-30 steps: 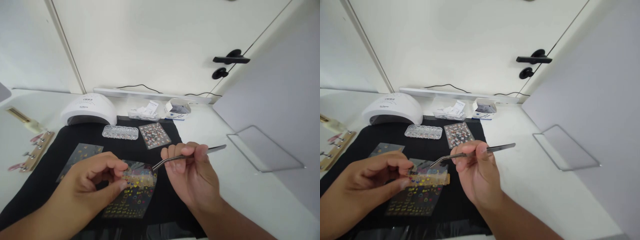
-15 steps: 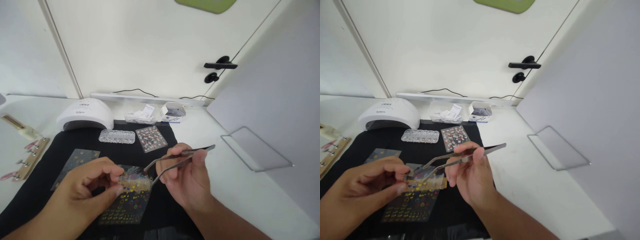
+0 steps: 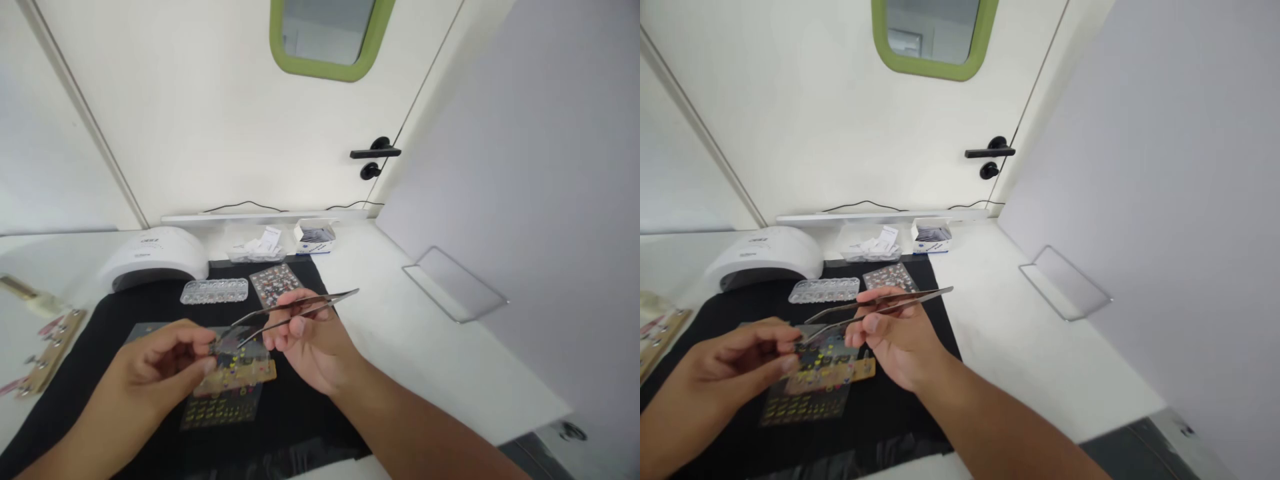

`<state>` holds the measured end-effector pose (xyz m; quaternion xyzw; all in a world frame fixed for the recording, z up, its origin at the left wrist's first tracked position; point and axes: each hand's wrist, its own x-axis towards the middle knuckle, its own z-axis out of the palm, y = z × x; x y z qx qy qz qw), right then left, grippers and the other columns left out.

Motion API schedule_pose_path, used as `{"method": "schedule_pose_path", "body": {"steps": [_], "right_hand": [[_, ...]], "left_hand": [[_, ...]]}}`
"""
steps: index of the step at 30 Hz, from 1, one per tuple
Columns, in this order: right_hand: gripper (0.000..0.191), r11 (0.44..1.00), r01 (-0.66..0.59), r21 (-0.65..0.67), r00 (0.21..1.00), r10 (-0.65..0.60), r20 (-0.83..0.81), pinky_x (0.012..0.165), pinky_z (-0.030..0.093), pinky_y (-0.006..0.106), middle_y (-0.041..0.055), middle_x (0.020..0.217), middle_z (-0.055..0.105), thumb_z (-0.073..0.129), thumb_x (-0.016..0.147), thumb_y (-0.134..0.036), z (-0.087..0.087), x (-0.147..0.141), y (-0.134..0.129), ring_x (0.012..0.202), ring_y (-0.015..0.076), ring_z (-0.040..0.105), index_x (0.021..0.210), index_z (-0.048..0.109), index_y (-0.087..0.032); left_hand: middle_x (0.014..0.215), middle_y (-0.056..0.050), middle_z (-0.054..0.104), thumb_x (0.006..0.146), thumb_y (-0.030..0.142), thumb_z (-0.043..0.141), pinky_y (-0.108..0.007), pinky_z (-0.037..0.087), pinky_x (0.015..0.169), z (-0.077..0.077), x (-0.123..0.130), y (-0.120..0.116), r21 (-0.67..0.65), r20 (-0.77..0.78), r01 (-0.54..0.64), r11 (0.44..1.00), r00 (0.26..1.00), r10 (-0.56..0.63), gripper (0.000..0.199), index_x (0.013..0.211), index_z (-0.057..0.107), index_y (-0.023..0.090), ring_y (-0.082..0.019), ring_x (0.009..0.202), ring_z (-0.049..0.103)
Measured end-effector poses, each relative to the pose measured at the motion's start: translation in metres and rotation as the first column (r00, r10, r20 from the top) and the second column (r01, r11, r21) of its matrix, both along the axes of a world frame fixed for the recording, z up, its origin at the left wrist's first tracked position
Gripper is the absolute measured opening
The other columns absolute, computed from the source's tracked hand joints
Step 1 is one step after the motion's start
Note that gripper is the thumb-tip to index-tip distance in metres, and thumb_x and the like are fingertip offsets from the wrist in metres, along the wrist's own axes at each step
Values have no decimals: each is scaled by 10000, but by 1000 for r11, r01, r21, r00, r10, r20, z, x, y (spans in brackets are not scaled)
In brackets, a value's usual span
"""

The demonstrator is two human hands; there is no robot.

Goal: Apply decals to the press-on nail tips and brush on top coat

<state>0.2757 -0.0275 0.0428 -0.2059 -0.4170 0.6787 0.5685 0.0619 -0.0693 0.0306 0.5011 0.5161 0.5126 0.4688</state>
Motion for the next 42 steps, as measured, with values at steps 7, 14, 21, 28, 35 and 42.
{"method": "schedule_pose_path", "body": {"steps": [7, 14, 21, 28, 35, 42], "right_hand": [[203, 986, -18, 167, 988, -9, 157, 660, 576, 317, 4, 791, 743, 949, 694, -347, 3, 5, 8, 706, 147, 678, 857, 850, -279], [170, 938, -74, 340, 953, -34, 302, 673, 547, 328, 44, 865, 731, 895, 776, -372, 2, 6, 10, 788, 178, 659, 919, 862, -288], [106, 899, -47, 435, 931, -119, 345, 861, 569, 445, 35, 770, 724, 786, 892, -374, -15, -3, 6, 911, 239, 679, 966, 855, -339], [158, 927, -75, 367, 957, -37, 289, 891, 601, 449, 31, 888, 705, 733, 942, -330, -27, -5, 1, 932, 220, 676, 1067, 830, -335], [184, 923, -82, 376, 956, -34, 291, 783, 609, 357, 40, 907, 713, 755, 929, -326, -28, -3, 2, 889, 193, 684, 1097, 828, -306], [177, 919, -89, 383, 957, -27, 288, 802, 596, 301, 16, 927, 714, 725, 956, -303, -30, -2, 0, 887, 151, 671, 1104, 822, -300]], "left_hand": [[729, -4, 685, 657, 113, 866, -194, 580, 596, 20, 7, -3, 69, 4, 57, 996, 998, -58, 165, 801, 802, 162, -125, 671, 651], [716, -1, 669, 653, 82, 845, -186, 542, 577, 17, 5, -4, 78, 74, 91, 993, 993, -97, 181, 804, 768, 148, -108, 640, 630], [732, 4, 674, 706, 62, 809, -190, 555, 625, 6, -4, 1, 135, 100, 99, 986, 989, -113, 186, 861, 764, 154, -103, 663, 648], [758, 2, 694, 750, 62, 834, -188, 547, 643, 5, -9, 0, 168, 18, 162, 973, 986, -167, 175, 875, 782, 173, -109, 689, 664], [764, 8, 716, 782, 64, 830, -176, 529, 642, 6, -11, -1, 249, -107, 198, 948, 979, -176, 159, 881, 774, 175, -97, 679, 668], [785, 6, 727, 807, 70, 814, -176, 540, 653, 6, -12, -3, 272, -167, 212, 938, 971, -171, 163, 913, 770, 185, -99, 701, 679]]}}
